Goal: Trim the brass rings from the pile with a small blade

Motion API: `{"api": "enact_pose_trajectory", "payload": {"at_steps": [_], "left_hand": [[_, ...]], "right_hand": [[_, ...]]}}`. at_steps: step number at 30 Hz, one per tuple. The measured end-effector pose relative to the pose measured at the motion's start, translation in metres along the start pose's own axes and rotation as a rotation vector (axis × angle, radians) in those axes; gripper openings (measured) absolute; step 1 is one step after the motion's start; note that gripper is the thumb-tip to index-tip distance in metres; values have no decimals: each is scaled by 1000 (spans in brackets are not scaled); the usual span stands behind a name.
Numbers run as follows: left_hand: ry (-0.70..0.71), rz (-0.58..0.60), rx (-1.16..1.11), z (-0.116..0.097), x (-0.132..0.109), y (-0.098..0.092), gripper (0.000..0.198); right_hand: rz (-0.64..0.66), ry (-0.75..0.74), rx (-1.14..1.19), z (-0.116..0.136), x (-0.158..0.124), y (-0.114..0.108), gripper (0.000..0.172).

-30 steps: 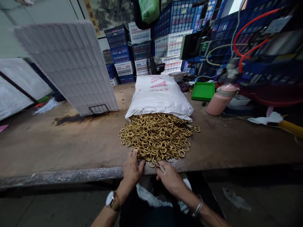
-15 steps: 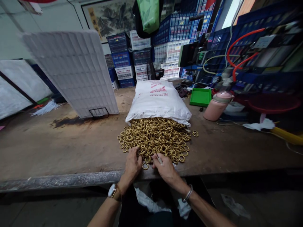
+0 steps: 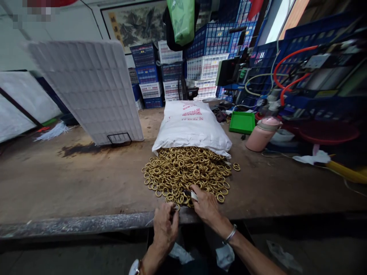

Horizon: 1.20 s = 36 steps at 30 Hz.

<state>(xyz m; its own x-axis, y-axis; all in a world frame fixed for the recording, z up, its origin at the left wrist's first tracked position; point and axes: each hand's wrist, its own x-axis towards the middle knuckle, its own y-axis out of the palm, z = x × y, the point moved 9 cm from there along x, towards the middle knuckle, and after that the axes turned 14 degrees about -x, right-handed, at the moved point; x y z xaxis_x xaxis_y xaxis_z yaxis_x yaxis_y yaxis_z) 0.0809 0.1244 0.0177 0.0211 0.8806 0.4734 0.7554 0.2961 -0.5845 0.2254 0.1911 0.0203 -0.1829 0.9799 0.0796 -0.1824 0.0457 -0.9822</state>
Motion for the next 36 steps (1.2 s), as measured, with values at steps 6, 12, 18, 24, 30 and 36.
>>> {"api": "enact_pose_trajectory", "payload": {"at_steps": [6, 12, 18, 24, 30, 36], "left_hand": [[12, 86, 121, -2, -3, 15, 16], [-10, 67, 125, -1, 14, 16, 17], [-28, 7, -34, 1, 18, 6, 12], [-66, 29, -123, -3, 25, 1, 10], [-35, 25, -239, -16, 37, 4, 13], [29, 86, -425, -35, 50, 12, 36]], "right_hand": [[-2, 10, -31, 1, 4, -8, 25], [-37, 12, 43, -7, 7, -6, 23], [-68, -7, 109, -15, 7, -3, 17], [-100, 21, 198, -21, 7, -12, 20], [-142, 96, 409, -31, 6, -19, 22], [38, 54, 757, -14, 0, -18, 23]]}}
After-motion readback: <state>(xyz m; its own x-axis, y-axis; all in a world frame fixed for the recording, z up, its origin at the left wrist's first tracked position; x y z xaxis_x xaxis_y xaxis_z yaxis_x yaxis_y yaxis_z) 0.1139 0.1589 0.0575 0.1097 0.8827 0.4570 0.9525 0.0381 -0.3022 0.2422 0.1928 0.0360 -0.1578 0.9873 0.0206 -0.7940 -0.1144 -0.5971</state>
